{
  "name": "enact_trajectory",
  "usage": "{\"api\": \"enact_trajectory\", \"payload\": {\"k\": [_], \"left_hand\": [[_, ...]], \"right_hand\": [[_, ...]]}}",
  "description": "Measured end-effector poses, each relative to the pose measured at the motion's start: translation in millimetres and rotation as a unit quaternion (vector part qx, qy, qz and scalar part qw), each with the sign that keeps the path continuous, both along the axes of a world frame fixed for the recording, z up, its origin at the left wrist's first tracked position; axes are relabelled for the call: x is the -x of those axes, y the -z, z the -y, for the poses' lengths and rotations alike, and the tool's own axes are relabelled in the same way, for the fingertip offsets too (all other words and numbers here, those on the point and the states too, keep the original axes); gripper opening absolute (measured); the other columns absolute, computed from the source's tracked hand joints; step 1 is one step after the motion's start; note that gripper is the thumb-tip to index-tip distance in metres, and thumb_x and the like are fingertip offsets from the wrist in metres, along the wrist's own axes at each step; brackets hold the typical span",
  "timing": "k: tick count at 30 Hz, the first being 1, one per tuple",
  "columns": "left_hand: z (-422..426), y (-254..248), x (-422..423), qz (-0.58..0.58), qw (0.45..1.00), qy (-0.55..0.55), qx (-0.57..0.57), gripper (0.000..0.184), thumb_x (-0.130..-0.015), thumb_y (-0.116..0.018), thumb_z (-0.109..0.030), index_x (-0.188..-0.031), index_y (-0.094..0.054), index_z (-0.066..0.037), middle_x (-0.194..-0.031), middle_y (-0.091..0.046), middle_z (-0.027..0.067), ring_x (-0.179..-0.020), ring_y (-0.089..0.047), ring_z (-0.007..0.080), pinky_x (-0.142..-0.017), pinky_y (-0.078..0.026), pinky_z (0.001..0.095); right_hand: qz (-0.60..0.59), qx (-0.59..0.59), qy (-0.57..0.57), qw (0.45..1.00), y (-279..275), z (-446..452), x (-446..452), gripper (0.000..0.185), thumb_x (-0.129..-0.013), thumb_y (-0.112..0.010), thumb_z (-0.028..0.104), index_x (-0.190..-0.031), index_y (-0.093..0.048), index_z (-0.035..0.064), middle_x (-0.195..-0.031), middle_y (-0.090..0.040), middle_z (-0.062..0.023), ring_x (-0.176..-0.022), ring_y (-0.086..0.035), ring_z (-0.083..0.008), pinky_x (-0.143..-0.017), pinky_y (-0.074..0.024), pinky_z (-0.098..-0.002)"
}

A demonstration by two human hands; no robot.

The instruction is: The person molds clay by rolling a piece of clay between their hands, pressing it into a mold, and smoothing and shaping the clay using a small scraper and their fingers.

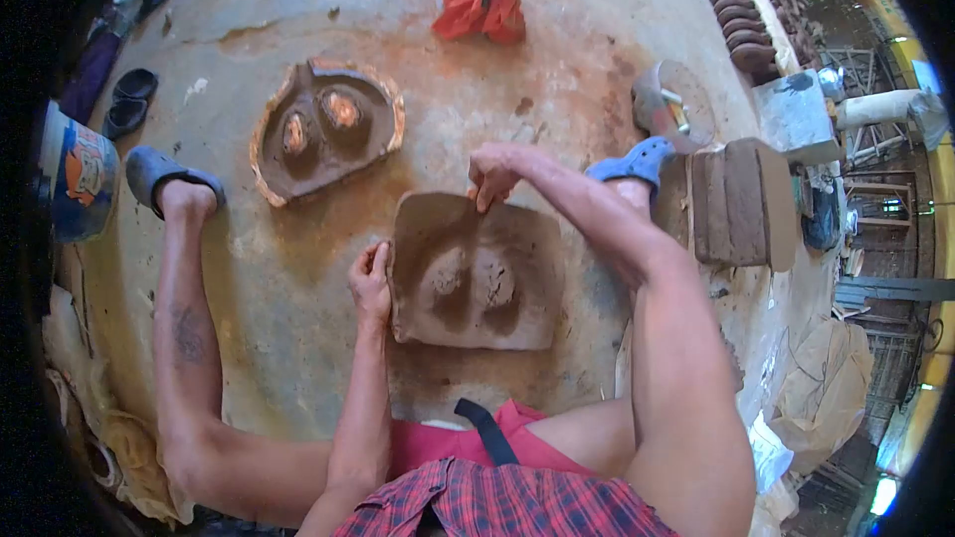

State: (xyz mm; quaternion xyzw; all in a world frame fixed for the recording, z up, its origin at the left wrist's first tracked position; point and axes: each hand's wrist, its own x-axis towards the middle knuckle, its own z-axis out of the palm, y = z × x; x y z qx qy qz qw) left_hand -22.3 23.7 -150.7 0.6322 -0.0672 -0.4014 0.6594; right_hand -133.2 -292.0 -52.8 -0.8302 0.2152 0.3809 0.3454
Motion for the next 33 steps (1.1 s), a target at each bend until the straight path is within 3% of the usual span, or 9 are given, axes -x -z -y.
{"api": "enact_trajectory", "payload": {"k": [3, 7, 11, 13, 21, 25, 29, 33], "left_hand": [[0, -6, -4, -0.011, 0.999, 0.003, 0.031, 0.017, -0.101, -0.068, -0.014, -0.107, -0.074, 0.001, -0.099, -0.074, 0.0031, -0.09, -0.066, 0.0094, -0.084, -0.053, 0.0259], [5, -6, -6, 0.069, 0.997, 0.026, -0.011, 0.018, -0.102, -0.066, -0.013, -0.109, -0.074, 0.001, -0.1, -0.074, 0.0034, -0.091, -0.067, 0.0103, -0.084, -0.053, 0.0268], [5, 10, -3, 0.002, 1.0, 0.016, 0.019, 0.02, -0.103, -0.066, -0.014, -0.111, -0.073, 0.003, -0.101, -0.075, 0.0046, -0.092, -0.067, 0.0108, -0.085, -0.053, 0.0268], [1, 7, -3, 0.002, 0.999, 0.015, 0.045, 0.02, -0.102, -0.066, -0.014, -0.112, -0.073, 0.002, -0.102, -0.075, 0.005, -0.092, -0.067, 0.0108, -0.085, -0.053, 0.0268], [2, 2, -4, 0.031, 0.999, 0.033, 0.026, 0.019, -0.103, -0.065, -0.014, -0.109, -0.074, 0.002, -0.1, -0.074, 0.0033, -0.091, -0.066, 0.0096, -0.085, -0.052, 0.0269], [3, 14, -2, -0.014, 0.998, 0.018, 0.057, 0.022, -0.103, -0.064, -0.017, -0.109, -0.075, 0.002, -0.099, -0.075, 0.0037, -0.091, -0.066, 0.0101, -0.085, -0.052, 0.0269], [4, -1, -7, 0.043, 0.998, 0.029, 0.028, 0.024, -0.103, -0.064, -0.018, -0.11, -0.074, 0.003, -0.1, -0.075, 0.0046, -0.092, -0.067, 0.0118, -0.086, -0.052, 0.0281], [8, 3, -9, 0.035, 0.998, 0.042, 0.019, 0.023, -0.103, -0.063, -0.017, -0.111, -0.074, 0.002, -0.103, -0.074, 0.0045, -0.094, -0.067, 0.0116, -0.087, -0.053, 0.0278]], "right_hand": [[-0.014, -0.032, 0.037, 0.999, 12, 5, 2, 0.03, -0.072, -0.092, 0.025, -0.077, -0.074, 0.0017, -0.07, -0.074, -0.0097, -0.064, -0.073, -0.0191, -0.055, -0.0555, -0.0326], [-0.043, -0.076, 0.084, 0.993, 1, 12, -4, 0.03, -0.076, -0.091, 0.025, -0.081, -0.074, 0.0012, -0.073, -0.075, -0.0088, -0.064, -0.073, -0.0182, -0.058, -0.0576, -0.0311], [-0.075, -0.038, 0.024, 0.996, 3, 12, -12, 0.03, -0.078, -0.091, 0.023, -0.081, -0.073, -0.0002, -0.078, -0.076, -0.0123, -0.07, -0.075, -0.0219, -0.06, -0.0613, -0.0336], [-0.124, -0.111, 0.105, 0.98, 22, 23, -7, 0.029, -0.078, -0.091, 0.022, -0.083, -0.073, 0.0006, -0.08, -0.077, -0.0118, -0.07, -0.076, -0.0228, -0.06, -0.0614, -0.0341], [-0.147, -0.049, 0.112, 0.982, -3, 6, -11, 0.026, -0.082, -0.087, 0.019, -0.098, -0.076, 0.0016, -0.09, -0.078, -0.0138, -0.078, -0.076, -0.0225, -0.071, -0.0638, -0.0357], [-0.137, -0.02, 0.063, 0.988, 2, 6, -12, 0.027, -0.082, -0.087, 0.023, -0.096, -0.077, 0.0028, -0.087, -0.078, -0.0089, -0.08, -0.076, -0.0182, -0.068, -0.063, -0.0337], [-0.149, -0.071, 0.14, 0.976, 19, 15, -9, 0.028, -0.08, -0.087, 0.017, -0.099, -0.077, -0.0008, -0.088, -0.077, -0.0128, -0.078, -0.076, -0.0218, -0.066, -0.0638, -0.0363], [-0.128, 0.003, 0.084, 0.988, -2, 2, -13, 0.03, -0.079, -0.088, 0.018, -0.099, -0.076, -0.0018, -0.088, -0.077, -0.013, -0.078, -0.076, -0.0219, -0.066, -0.0638, -0.0356]]}}
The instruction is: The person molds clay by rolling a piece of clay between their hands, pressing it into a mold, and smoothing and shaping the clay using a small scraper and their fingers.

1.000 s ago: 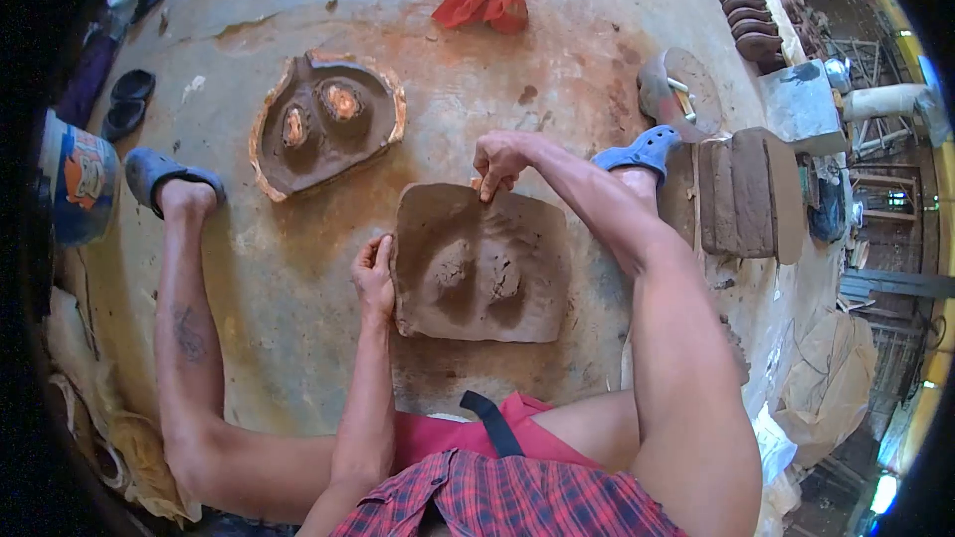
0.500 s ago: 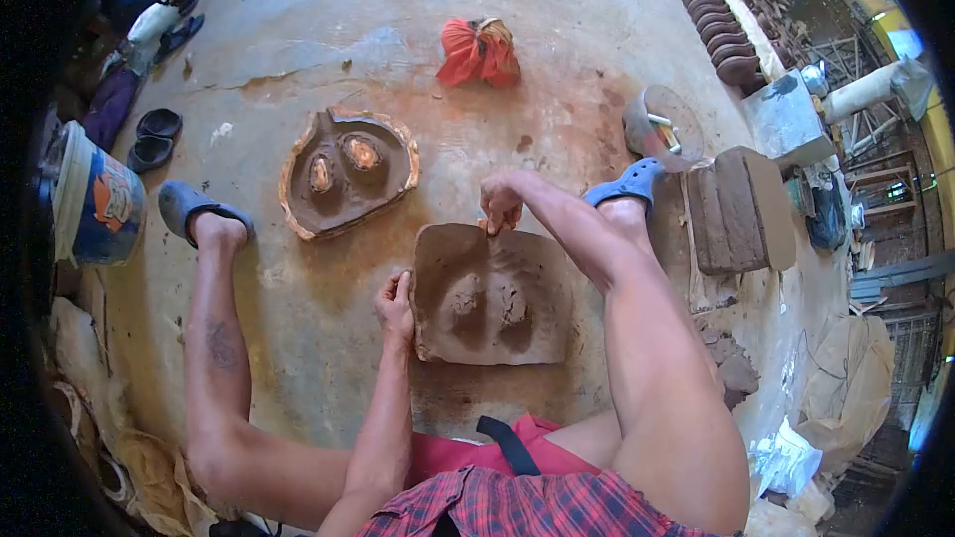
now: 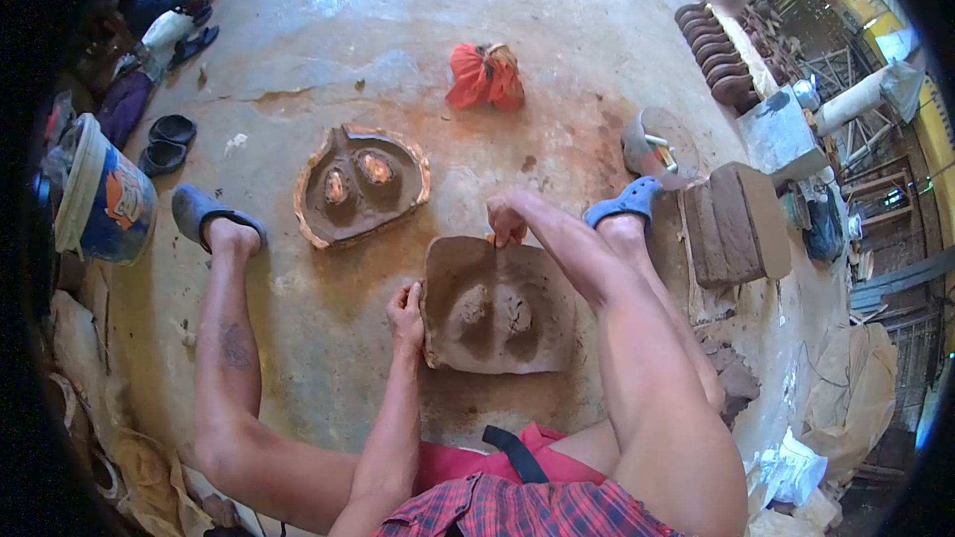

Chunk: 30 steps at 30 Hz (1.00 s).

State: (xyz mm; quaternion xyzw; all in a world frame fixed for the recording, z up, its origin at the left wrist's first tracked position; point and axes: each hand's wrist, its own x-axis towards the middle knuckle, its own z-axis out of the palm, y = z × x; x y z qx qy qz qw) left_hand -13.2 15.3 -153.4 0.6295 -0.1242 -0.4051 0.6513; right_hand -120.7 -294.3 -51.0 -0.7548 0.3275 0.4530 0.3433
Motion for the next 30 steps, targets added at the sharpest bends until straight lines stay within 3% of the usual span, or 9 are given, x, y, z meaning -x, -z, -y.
{"api": "enact_trajectory", "payload": {"k": [8, 12, 18, 20, 21, 22, 24, 25, 30], "left_hand": [[-4, 7, 9, -0.042, 0.999, -0.017, 0.021, 0.024, -0.104, -0.062, -0.016, -0.109, -0.074, 0.003, -0.1, -0.076, 0.0053, -0.092, -0.067, 0.0117, -0.085, -0.052, 0.0281], [-3, -2, 3, -0.025, 0.999, 0.009, 0.023, 0.024, -0.104, -0.062, -0.018, -0.109, -0.074, 0.002, -0.101, -0.075, 0.0048, -0.092, -0.067, 0.012, -0.087, -0.053, 0.0283], [-2, 8, 6, -0.036, 0.999, -0.006, 0.013, 0.021, -0.104, -0.062, -0.015, -0.112, -0.074, 0.001, -0.1, -0.072, 0.0006, -0.09, -0.064, 0.0095, -0.082, -0.052, 0.0259], [-7, 11, 9, -0.049, 0.999, 0.008, -0.006, 0.022, -0.105, -0.061, -0.016, -0.111, -0.074, 0.001, -0.101, -0.073, 0.0011, -0.091, -0.065, 0.0094, -0.083, -0.053, 0.0263], [-6, 5, 9, -0.044, 0.999, -0.001, 0.014, 0.022, -0.105, -0.061, -0.016, -0.111, -0.074, 0.0, -0.101, -0.073, 0.0012, -0.091, -0.065, 0.0095, -0.083, -0.052, 0.0265], [-3, 5, 7, -0.035, 0.998, -0.011, 0.041, 0.022, -0.105, -0.061, -0.016, -0.11, -0.074, 0.0, -0.101, -0.074, 0.0013, -0.091, -0.065, 0.0095, -0.083, -0.052, 0.0267], [-3, 6, 7, -0.035, 0.998, -0.009, 0.043, 0.021, -0.105, -0.061, -0.015, -0.11, -0.075, -0.001, -0.101, -0.074, 0.0013, -0.09, -0.065, 0.0094, -0.083, -0.052, 0.0267], [-2, 5, 7, -0.047, 0.998, -0.008, 0.038, 0.021, -0.104, -0.061, -0.014, -0.11, -0.075, 0.001, -0.103, -0.074, 0.0033, -0.093, -0.066, 0.011, -0.086, -0.052, 0.0274], [-4, 10, 7, -0.051, 0.998, -0.011, 0.034, 0.021, -0.103, -0.062, -0.013, -0.11, -0.074, 0.002, -0.104, -0.075, 0.0054, -0.095, -0.067, 0.0123, -0.089, -0.053, 0.0281]], "right_hand": [[-0.025, 0.021, -0.029, 0.999, 10, -4, -2, 0.036, -0.077, -0.09, 0.025, -0.098, -0.076, -0.0016, -0.09, -0.077, -0.0135, -0.082, -0.075, -0.0225, -0.068, -0.0639, -0.0362], [-0.056, -0.042, 0.035, 0.997, 24, 6, -6, 0.027, -0.073, -0.09, 0.011, -0.087, -0.07, 0.0018, -0.087, -0.076, -0.0152, -0.077, -0.075, -0.0253, -0.064, -0.0634, -0.0403], [-0.048, 0.022, -0.016, 0.998, -11, -14, -2, 0.028, -0.077, -0.086, 0.012, -0.1, -0.076, 0.0005, -0.089, -0.077, -0.0114, -0.076, -0.075, -0.023, -0.067, -0.0627, -0.0369], [0.055, 0.085, -0.019, 0.995, 3, -19, 20, 0.039, -0.077, -0.083, 0.015, -0.113, -0.077, 0.0027, -0.094, -0.079, -0.0111, -0.075, -0.074, -0.0218, -0.069, -0.0621, -0.037], [0.072, 0.144, -0.104, 0.981, -5, -26, 24, 0.045, -0.077, -0.08, 0.02, -0.12, -0.076, 0.0076, -0.097, -0.078, -0.0164, -0.077, -0.074, -0.0235, -0.072, -0.0614, -0.0387], [0.07, 0.139, -0.108, 0.982, -6, -30, 32, 0.045, -0.077, -0.08, 0.02, -0.12, -0.076, 0.0076, -0.097, -0.078, -0.0164, -0.077, -0.074, -0.0235, -0.072, -0.0614, -0.0387], [0.17, 0.199, -0.011, 0.965, -8, -52, 50, 0.046, -0.077, -0.076, 0.023, -0.121, -0.075, 0.0092, -0.097, -0.075, -0.0224, -0.083, -0.075, -0.0289, -0.076, -0.0603, -0.0395], [0.196, 0.256, -0.033, 0.946, -2, -61, 56, 0.04, -0.08, -0.073, 0.021, -0.119, -0.076, 0.0107, -0.097, -0.074, -0.0247, -0.088, -0.074, -0.0368, -0.081, -0.059, -0.0438], [0.175, 0.306, 0.053, 0.934, 12, -99, 72, 0.037, -0.084, -0.069, 0.017, -0.12, -0.073, 0.0079, -0.104, -0.073, -0.025, -0.098, -0.07, -0.0427, -0.089, -0.0567, -0.0485]]}}
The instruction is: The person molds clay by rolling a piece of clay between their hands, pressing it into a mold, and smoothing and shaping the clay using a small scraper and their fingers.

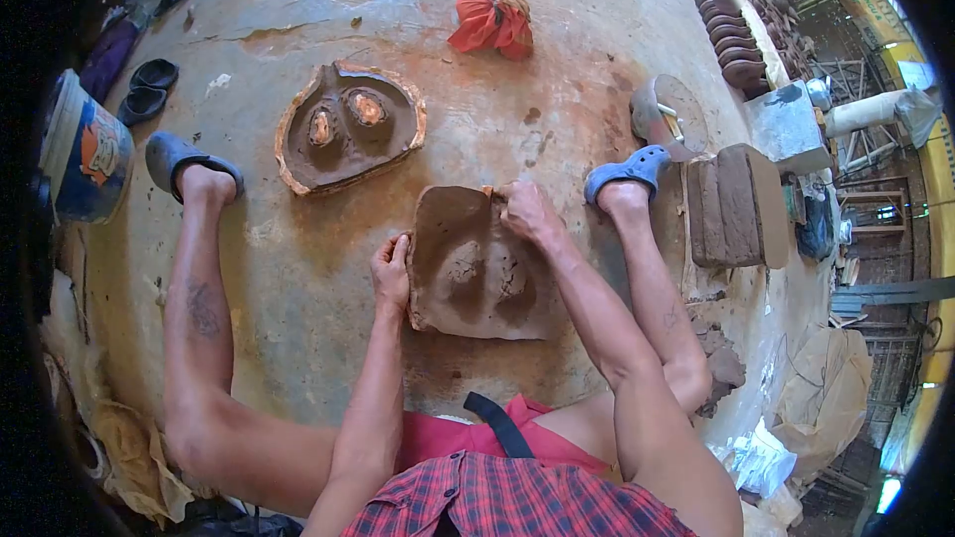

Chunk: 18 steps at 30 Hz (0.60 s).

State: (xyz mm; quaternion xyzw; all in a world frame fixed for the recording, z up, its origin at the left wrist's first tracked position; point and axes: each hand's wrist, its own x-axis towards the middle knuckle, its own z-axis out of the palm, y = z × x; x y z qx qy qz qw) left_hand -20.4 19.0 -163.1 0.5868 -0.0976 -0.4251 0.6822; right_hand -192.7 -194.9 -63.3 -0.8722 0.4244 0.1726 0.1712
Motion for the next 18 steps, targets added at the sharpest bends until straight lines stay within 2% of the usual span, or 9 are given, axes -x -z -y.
{"api": "enact_trajectory", "payload": {"k": [2, 3, 5, 6, 8, 10, 12, 16, 18], "left_hand": [[1, -1, -1, -0.004, 1.0, -0.001, 0.008, 0.02, -0.104, -0.062, -0.012, -0.111, -0.074, 0.001, -0.105, -0.075, 0.0051, -0.096, -0.067, 0.0122, -0.089, -0.053, 0.0278], [1, -1, -1, -0.003, 1.0, -0.002, 0.008, 0.02, -0.104, -0.062, -0.012, -0.111, -0.074, 0.001, -0.105, -0.075, 0.0051, -0.096, -0.067, 0.0122, -0.089, -0.053, 0.0278], [1, -3, -1, 0.0, 1.0, -0.001, -0.005, 0.02, -0.104, -0.062, -0.012, -0.112, -0.074, 0.001, -0.105, -0.075, 0.0045, -0.096, -0.067, 0.0116, -0.09, -0.052, 0.0274], [0, -2, -1, 0.0, 1.0, 0.002, -0.005, 0.02, -0.104, -0.062, -0.012, -0.112, -0.074, 0.001, -0.105, -0.075, 0.0045, -0.096, -0.067, 0.0116, -0.09, -0.052, 0.0274], [1, 0, -1, -0.024, 1.0, 0.001, 0.013, 0.02, -0.104, -0.061, -0.013, -0.113, -0.074, 0.0, -0.106, -0.074, 0.0036, -0.097, -0.067, 0.0112, -0.09, -0.052, 0.0271], [1, 0, 0, -0.026, 1.0, 0.0, 0.014, 0.02, -0.104, -0.061, -0.013, -0.113, -0.074, 0.0, -0.106, -0.074, 0.0036, -0.097, -0.067, 0.0112, -0.09, -0.052, 0.0272], [0, -2, 0, -0.027, 1.0, -0.002, 0.013, 0.02, -0.104, -0.061, -0.013, -0.113, -0.074, 0.0, -0.106, -0.074, 0.0035, -0.097, -0.066, 0.0111, -0.09, -0.052, 0.0273], [-3, -3, -1, -0.021, 1.0, -0.004, -0.002, 0.02, -0.104, -0.062, -0.013, -0.113, -0.074, 0.0, -0.106, -0.074, 0.004, -0.097, -0.067, 0.0113, -0.09, -0.052, 0.0272], [2, -2, 2, -0.02, 1.0, -0.005, 0.009, 0.02, -0.104, -0.062, -0.013, -0.113, -0.074, 0.0, -0.105, -0.074, 0.0041, -0.096, -0.067, 0.0113, -0.09, -0.052, 0.0271]], "right_hand": [[0.185, 0.12, -0.036, 0.975, 6, -19, 6, 0.041, -0.085, -0.07, 0.018, -0.124, -0.071, 0.005, -0.12, -0.071, -0.021, -0.114, -0.066, -0.0385, -0.1, -0.0529, -0.0463], [0.186, 0.12, -0.036, 0.975, 6, -25, 6, 0.041, -0.085, -0.07, 0.018, -0.124, -0.071, 0.005, -0.12, -0.071, -0.021, -0.114, -0.066, -0.0385, -0.1, -0.0529, -0.0463], [0.138, 0.184, -0.085, 0.969, 2, -34, 9, 0.045, -0.085, -0.073, 0.02, -0.126, -0.07, 0.003, -0.131, -0.068, -0.0166, -0.128, -0.058, -0.0364, -0.111, -0.0464, -0.0449], [0.137, 0.184, -0.082, 0.97, -4, -31, 8, 0.045, -0.085, -0.073, 0.02, -0.126, -0.07, 0.003, -0.131, -0.068, -0.0166, -0.128, -0.058, -0.0364, -0.111, -0.0464, -0.0449], [0.151, 0.139, -0.01, 0.979, -19, -17, 4, 0.05, -0.084, -0.076, 0.024, -0.129, -0.068, 0.0042, -0.134, -0.067, -0.0155, -0.132, -0.055, -0.0362, -0.115, -0.0423, -0.0466], [0.153, 0.123, 0.003, 0.981, -15, -14, 5, 0.058, -0.084, -0.077, 0.031, -0.134, -0.065, 0.0049, -0.145, -0.059, -0.0151, -0.138, -0.05, -0.0388, -0.116, -0.04, -0.0487], [0.058, 0.09, -0.026, 0.994, -11, -19, 2, 0.058, -0.088, -0.072, 0.032, -0.139, -0.061, 0.0079, -0.158, -0.046, -0.0099, -0.146, -0.039, -0.0415, -0.113, -0.0383, -0.0615], [0.018, 0.134, -0.037, 0.99, -1, -42, 1, 0.057, -0.088, -0.071, 0.029, -0.14, -0.061, 0.008, -0.164, -0.037, -0.0097, -0.149, -0.032, -0.0463, -0.114, -0.0348, -0.0659], [-0.032, 0.231, -0.095, 0.968, 14, -46, -5, 0.056, -0.09, -0.068, 0.029, -0.142, -0.06, 0.0095, -0.169, -0.028, -0.0077, -0.151, -0.025, -0.0492, -0.113, -0.0304, -0.0733]]}}
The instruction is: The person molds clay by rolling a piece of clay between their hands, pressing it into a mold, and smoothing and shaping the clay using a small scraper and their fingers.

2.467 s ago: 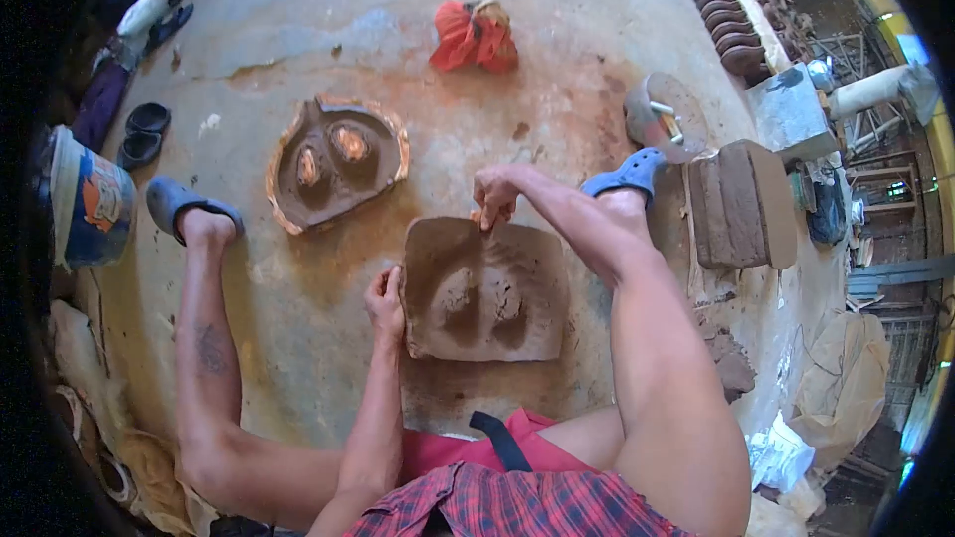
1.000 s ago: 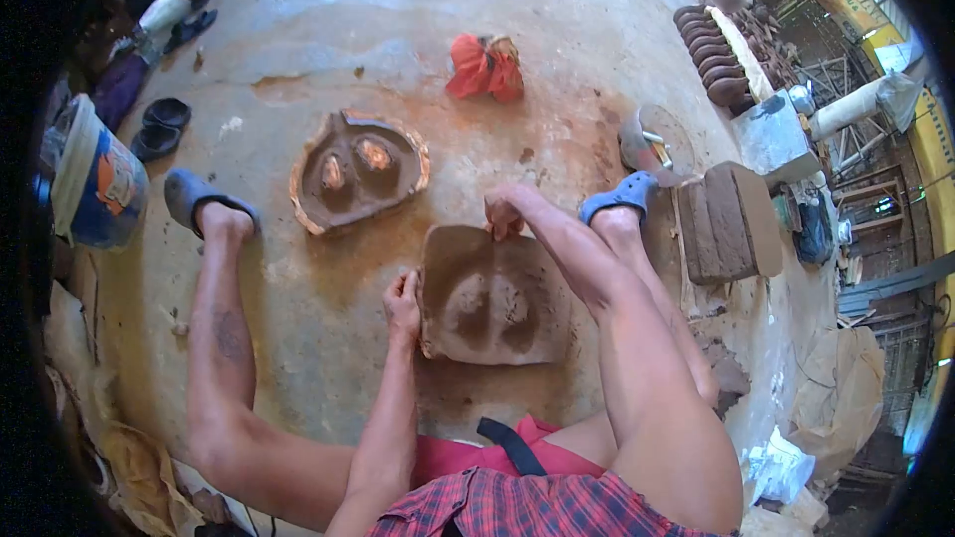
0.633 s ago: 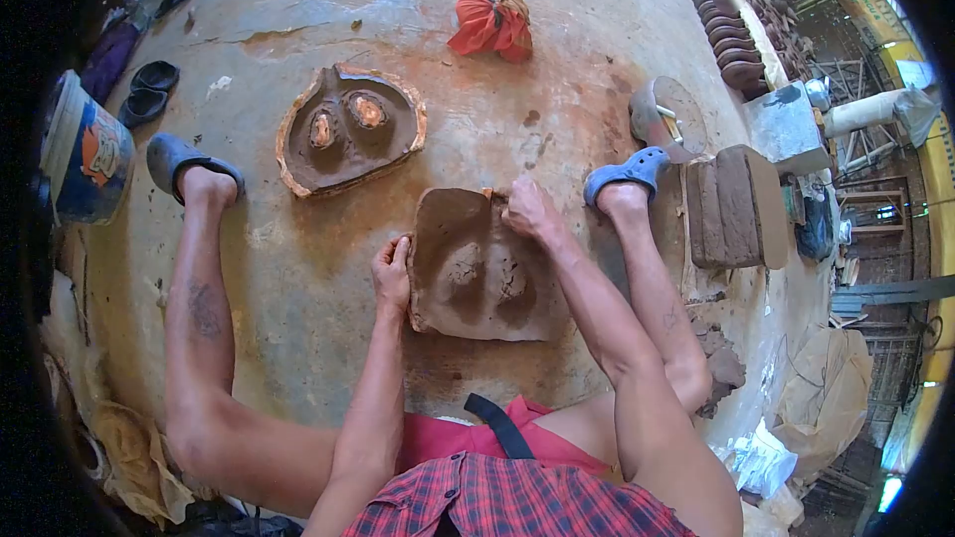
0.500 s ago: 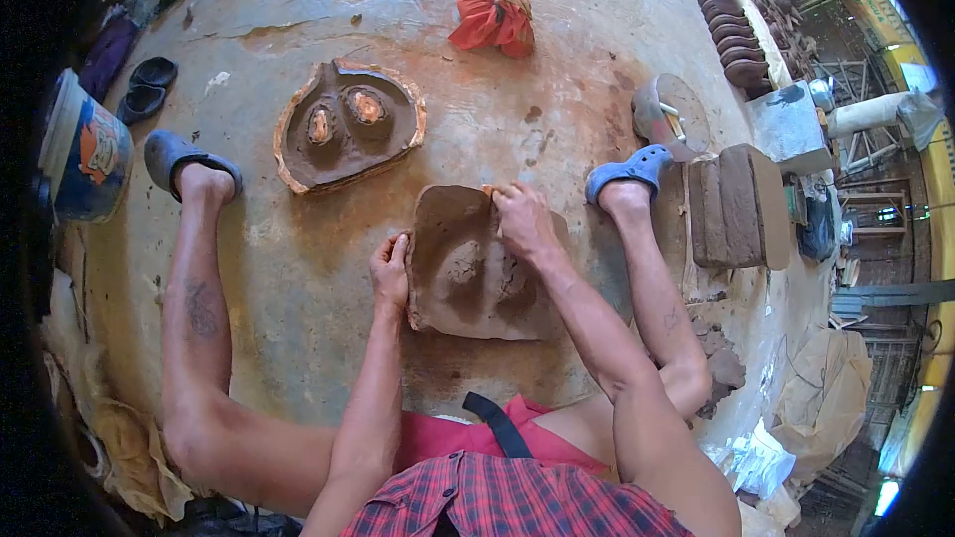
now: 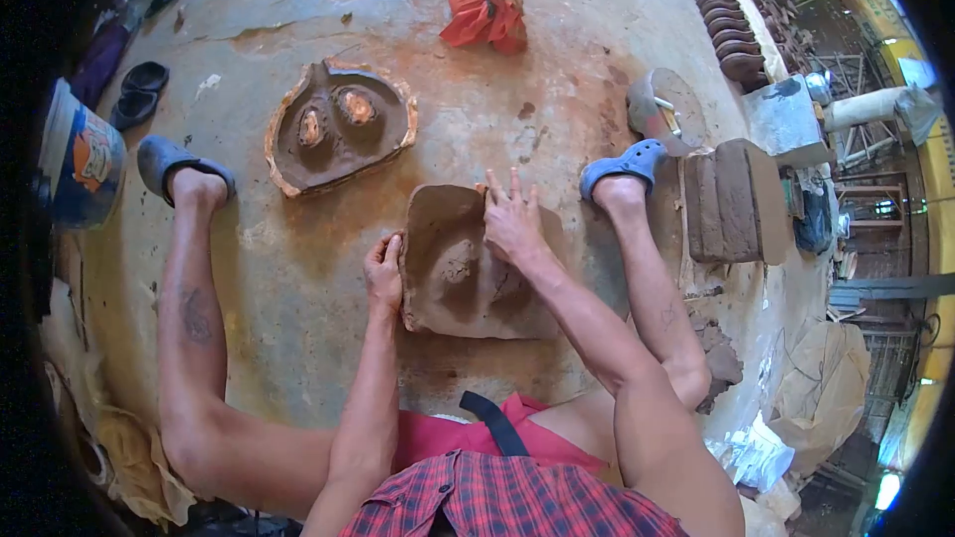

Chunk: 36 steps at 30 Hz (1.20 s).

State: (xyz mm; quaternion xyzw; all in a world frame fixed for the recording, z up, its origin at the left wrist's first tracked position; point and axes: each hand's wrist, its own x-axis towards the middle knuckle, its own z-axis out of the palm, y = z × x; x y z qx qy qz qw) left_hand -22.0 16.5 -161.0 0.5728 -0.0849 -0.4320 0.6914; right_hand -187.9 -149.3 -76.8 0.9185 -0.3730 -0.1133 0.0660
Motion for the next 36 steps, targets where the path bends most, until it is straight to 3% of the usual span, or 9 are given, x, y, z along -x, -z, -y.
{"api": "enact_trajectory", "payload": {"k": [2, 4, 5, 8, 12, 13, 17, 27, 36], "left_hand": [[-1, 4, -2, -0.011, 1.0, 0.0, 0.006, 0.02, -0.104, -0.063, -0.014, -0.113, -0.074, 0.001, -0.105, -0.074, 0.0044, -0.096, -0.067, 0.0117, -0.09, -0.052, 0.0269], [1, 5, -5, -0.002, 1.0, 0.002, 0.007, 0.02, -0.104, -0.063, -0.014, -0.113, -0.073, 0.001, -0.106, -0.074, 0.0046, -0.097, -0.067, 0.0118, -0.09, -0.053, 0.027], [0, 7, -2, 0.004, 1.0, 0.0, 0.001, 0.021, -0.104, -0.063, -0.014, -0.114, -0.073, 0.001, -0.106, -0.074, 0.0048, -0.097, -0.067, 0.0119, -0.09, -0.053, 0.0271], [-3, 9, -2, -0.017, 1.0, 0.003, 0.015, 0.021, -0.104, -0.063, -0.014, -0.114, -0.073, 0.001, -0.107, -0.074, 0.0051, -0.099, -0.068, 0.012, -0.09, -0.053, 0.0271], [0, 9, -3, 0.023, 1.0, 0.007, -0.014, 0.021, -0.104, -0.062, -0.014, -0.114, -0.073, 0.001, -0.107, -0.074, 0.0048, -0.099, -0.067, 0.0118, -0.091, -0.053, 0.0271], [0, 8, -2, 0.01, 1.0, 0.002, -0.009, 0.021, -0.104, -0.062, -0.014, -0.115, -0.073, 0.001, -0.107, -0.074, 0.0049, -0.099, -0.067, 0.012, -0.091, -0.053, 0.0273], [-3, -5, -3, 0.009, 1.0, 0.013, -0.014, 0.021, -0.104, -0.061, -0.013, -0.115, -0.073, 0.001, -0.108, -0.074, 0.0049, -0.099, -0.068, 0.0124, -0.092, -0.053, 0.0281], [-5, 8, -1, 0.005, 1.0, 0.008, 0.003, 0.021, -0.104, -0.061, -0.014, -0.113, -0.074, 0.001, -0.107, -0.075, 0.0057, -0.099, -0.068, 0.0128, -0.092, -0.052, 0.0284], [2, 1, -2, 0.012, 1.0, -0.002, -0.011, 0.022, -0.104, -0.061, -0.014, -0.113, -0.074, 0.001, -0.106, -0.075, 0.0058, -0.098, -0.067, 0.0129, -0.091, -0.052, 0.0288]], "right_hand": [[-0.011, -0.018, 0.006, 1.0, -19, 21, 2, 0.053, -0.091, -0.068, 0.03, -0.139, -0.063, 0.0082, -0.165, -0.036, -0.0106, -0.147, -0.037, -0.0439, -0.114, -0.0367, -0.065], [0.089, -0.228, 0.051, 0.968, -38, 57, 12, 0.045, -0.091, -0.069, 0.03, -0.13, -0.07, 0.007, -0.15, -0.055, -0.0174, -0.132, -0.057, -0.039, -0.108, -0.0485, -0.0525], [0.143, -0.173, 0.113, 0.968, -40, 61, 17, 0.037, -0.091, -0.069, 0.029, -0.12, -0.074, 0.0076, -0.129, -0.067, -0.0214, -0.113, -0.068, -0.0377, -0.098, -0.0553, -0.0446], [0.158, -0.291, 0.114, 0.937, -49, 78, 7, 0.041, -0.091, -0.069, 0.027, -0.124, -0.072, 0.0026, -0.126, -0.069, -0.0227, -0.115, -0.067, -0.039, -0.098, -0.0543, -0.0449], [-0.038, -0.23, -0.044, 0.971, -34, 57, -12, 0.04, -0.094, -0.063, 0.025, -0.125, -0.071, 0.0027, -0.145, -0.057, -0.0228, -0.135, -0.054, -0.0401, -0.114, -0.0427, -0.0508], [-0.069, -0.237, 0.059, 0.967, -56, 28, -21, 0.05, -0.093, -0.059, 0.026, -0.138, -0.061, 0.0037, -0.164, -0.033, -0.02, -0.151, -0.03, -0.0448, -0.119, -0.0288, -0.0669], [-0.027, -0.15, 0.072, 0.986, -19, 1, -4, 0.069, -0.089, -0.056, 0.027, -0.153, -0.042, 0.0037, -0.173, -0.008, -0.0129, -0.156, -0.005, -0.0496, -0.116, -0.0198, -0.079], [-0.066, -0.18, 0.113, 0.975, -43, 3, -16, 0.082, -0.09, -0.064, 0.045, -0.156, -0.041, 0.0032, -0.175, -0.004, -0.0092, -0.157, -0.003, -0.0487, -0.116, -0.0099, -0.0809], [-0.038, -0.097, 0.098, 0.99, -20, -24, -17, 0.083, -0.089, -0.054, 0.036, -0.161, -0.03, 0.0021, -0.175, -0.005, -0.0099, -0.157, 0.002, -0.0488, -0.116, -0.0047, -0.081]]}}
